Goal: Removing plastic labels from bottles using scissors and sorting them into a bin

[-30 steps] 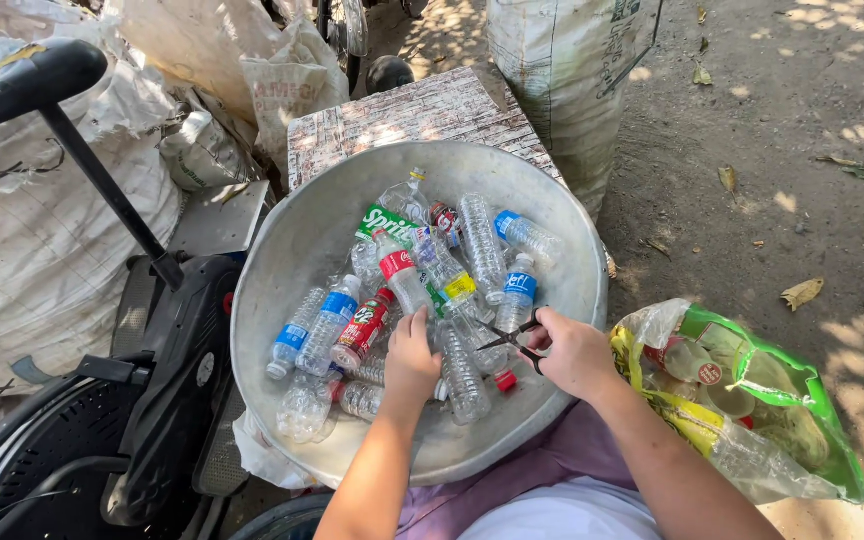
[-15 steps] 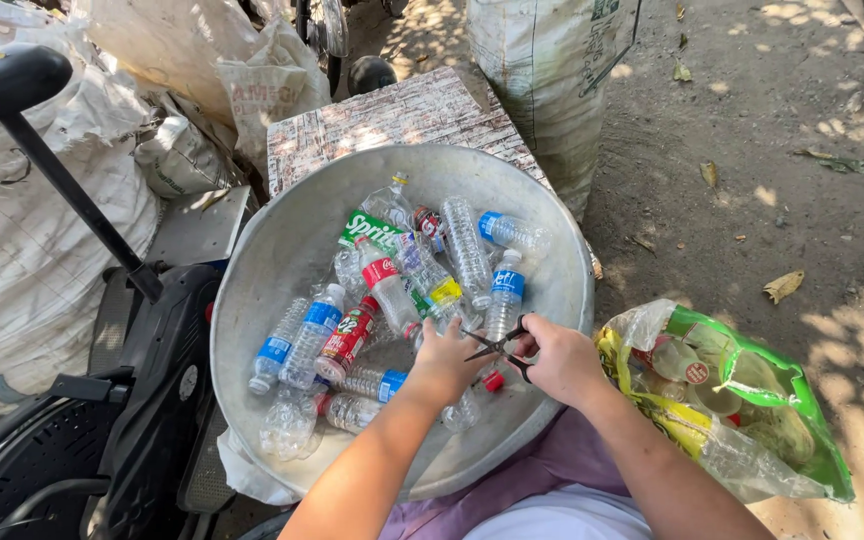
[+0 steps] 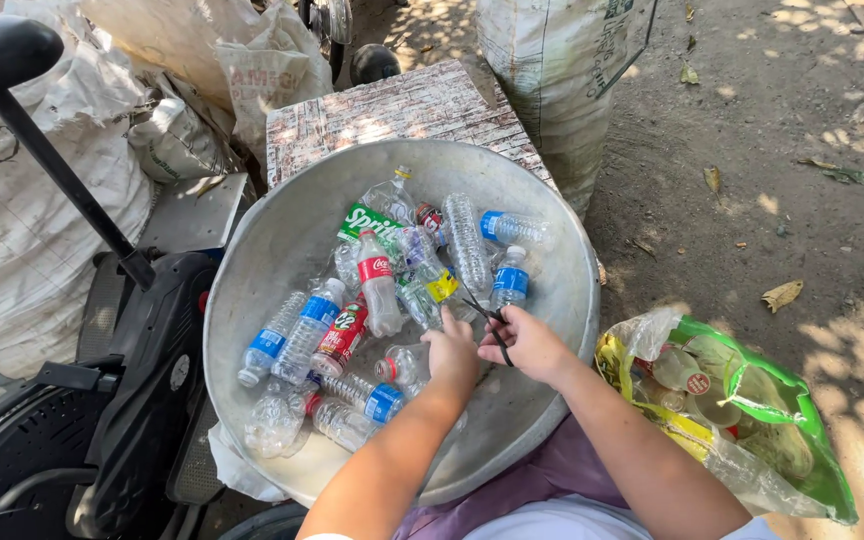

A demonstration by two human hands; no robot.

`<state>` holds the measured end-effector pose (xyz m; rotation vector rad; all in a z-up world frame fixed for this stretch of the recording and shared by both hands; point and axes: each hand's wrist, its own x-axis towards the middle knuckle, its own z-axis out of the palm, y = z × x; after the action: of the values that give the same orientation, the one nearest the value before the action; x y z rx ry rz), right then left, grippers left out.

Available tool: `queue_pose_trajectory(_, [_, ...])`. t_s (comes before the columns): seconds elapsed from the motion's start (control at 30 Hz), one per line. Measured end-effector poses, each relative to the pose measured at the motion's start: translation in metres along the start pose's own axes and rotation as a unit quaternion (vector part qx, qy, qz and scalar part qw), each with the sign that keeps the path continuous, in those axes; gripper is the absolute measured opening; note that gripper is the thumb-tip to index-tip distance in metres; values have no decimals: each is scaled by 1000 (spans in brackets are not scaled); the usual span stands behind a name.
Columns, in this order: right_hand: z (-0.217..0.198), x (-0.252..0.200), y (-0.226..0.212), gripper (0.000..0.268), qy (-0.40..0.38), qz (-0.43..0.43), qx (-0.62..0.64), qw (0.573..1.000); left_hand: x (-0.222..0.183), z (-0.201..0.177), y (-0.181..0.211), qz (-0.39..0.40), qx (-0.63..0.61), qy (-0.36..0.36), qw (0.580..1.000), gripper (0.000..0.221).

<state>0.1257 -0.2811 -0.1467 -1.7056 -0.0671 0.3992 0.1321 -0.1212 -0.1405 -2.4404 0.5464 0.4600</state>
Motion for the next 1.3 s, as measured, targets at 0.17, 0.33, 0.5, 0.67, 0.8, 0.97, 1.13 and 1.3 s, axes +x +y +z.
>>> queue_pose_trajectory(0.17, [-2, 10, 11, 59, 16, -17, 29, 999, 3, 45, -2, -4, -23, 265, 964, 23])
queue_pose_trajectory(0.33, [-4, -1, 3, 52, 46, -31, 71, 996, -27, 19, -39, -20, -46, 575, 817, 9])
queue_pose_trajectory(0.5, [-3, -10, -7, 53, 47, -34, 100, 993, -48, 6, -89, -13, -77, 525, 847, 8])
queue_pose_trajectory(0.67, [-1, -12, -7, 52, 53, -33, 105, 993, -27, 12, -130, -95, -8, 589, 802, 10])
queue_pose_trajectory(0.8, [0, -11, -6, 53, 49, -32, 111, 992, -19, 4, -157, -215, -9, 583, 784, 10])
queue_pose_trajectory(0.97, [-1, -8, -6, 53, 48, -29, 114, 992, -7, -1, -145, -252, -54, 530, 808, 34])
queue_pose_trajectory(1.13, [2, -6, -8, 51, 49, -36, 121, 991, -10, -37, -119, -75, -128, 294, 944, 69])
queue_pose_trajectory(1.3, [0, 1, 3, 53, 42, -40, 114, 992, 58, -10, -102, -38, -33, 210, 976, 67])
